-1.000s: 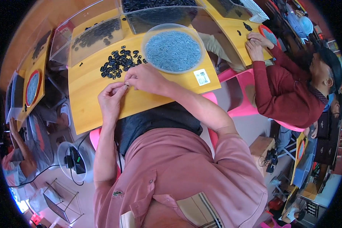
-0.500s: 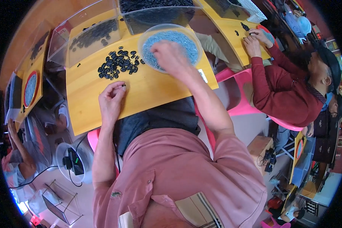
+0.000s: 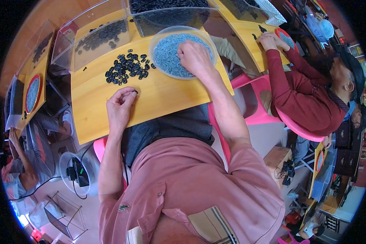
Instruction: The person assembles small plastic components by hand, taking small pins from a container and inserting them into the plastic pieces one by one.
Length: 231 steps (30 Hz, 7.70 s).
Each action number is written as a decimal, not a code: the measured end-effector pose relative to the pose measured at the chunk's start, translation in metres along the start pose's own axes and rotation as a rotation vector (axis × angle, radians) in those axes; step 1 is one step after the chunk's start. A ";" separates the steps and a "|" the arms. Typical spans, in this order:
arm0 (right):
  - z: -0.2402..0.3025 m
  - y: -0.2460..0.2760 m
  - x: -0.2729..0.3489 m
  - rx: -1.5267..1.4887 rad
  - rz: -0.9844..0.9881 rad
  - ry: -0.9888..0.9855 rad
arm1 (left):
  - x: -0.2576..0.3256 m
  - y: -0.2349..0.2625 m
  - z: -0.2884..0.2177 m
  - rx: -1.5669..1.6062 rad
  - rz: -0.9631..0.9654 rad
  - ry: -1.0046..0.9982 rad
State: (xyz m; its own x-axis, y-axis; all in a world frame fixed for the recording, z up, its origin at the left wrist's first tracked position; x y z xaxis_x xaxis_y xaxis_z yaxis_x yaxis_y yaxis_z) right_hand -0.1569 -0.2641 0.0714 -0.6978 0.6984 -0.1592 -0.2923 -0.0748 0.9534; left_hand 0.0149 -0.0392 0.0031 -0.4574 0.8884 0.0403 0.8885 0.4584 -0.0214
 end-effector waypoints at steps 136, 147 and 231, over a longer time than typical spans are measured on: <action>0.119 -0.049 0.039 -0.744 0.240 0.130 | -0.001 0.001 -0.002 0.156 -0.079 0.021; 0.111 -0.042 0.034 -0.940 0.316 0.095 | 0.000 0.000 -0.003 0.232 -0.076 0.000; 0.094 -0.038 0.037 -0.941 0.181 0.106 | -0.027 0.019 -0.031 -0.785 -0.053 -0.082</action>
State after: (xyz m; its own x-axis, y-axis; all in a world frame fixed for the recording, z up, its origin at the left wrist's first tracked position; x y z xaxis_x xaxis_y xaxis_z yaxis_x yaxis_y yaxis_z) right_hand -0.1102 -0.1689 0.0537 -0.8257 0.5558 -0.0966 -0.5471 -0.7471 0.3775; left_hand 0.0457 -0.0554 0.0323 -0.4740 0.8790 -0.0524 0.6181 0.3745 0.6911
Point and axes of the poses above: each hand's wrist, its own x-axis away from the middle knuckle, its own y-axis out of the back of the hand, z = x × y, the point moved 5 cm from there along -x, towards the middle knuckle, and after that the axes turned 6 degrees about z, right-handed, at the moved point
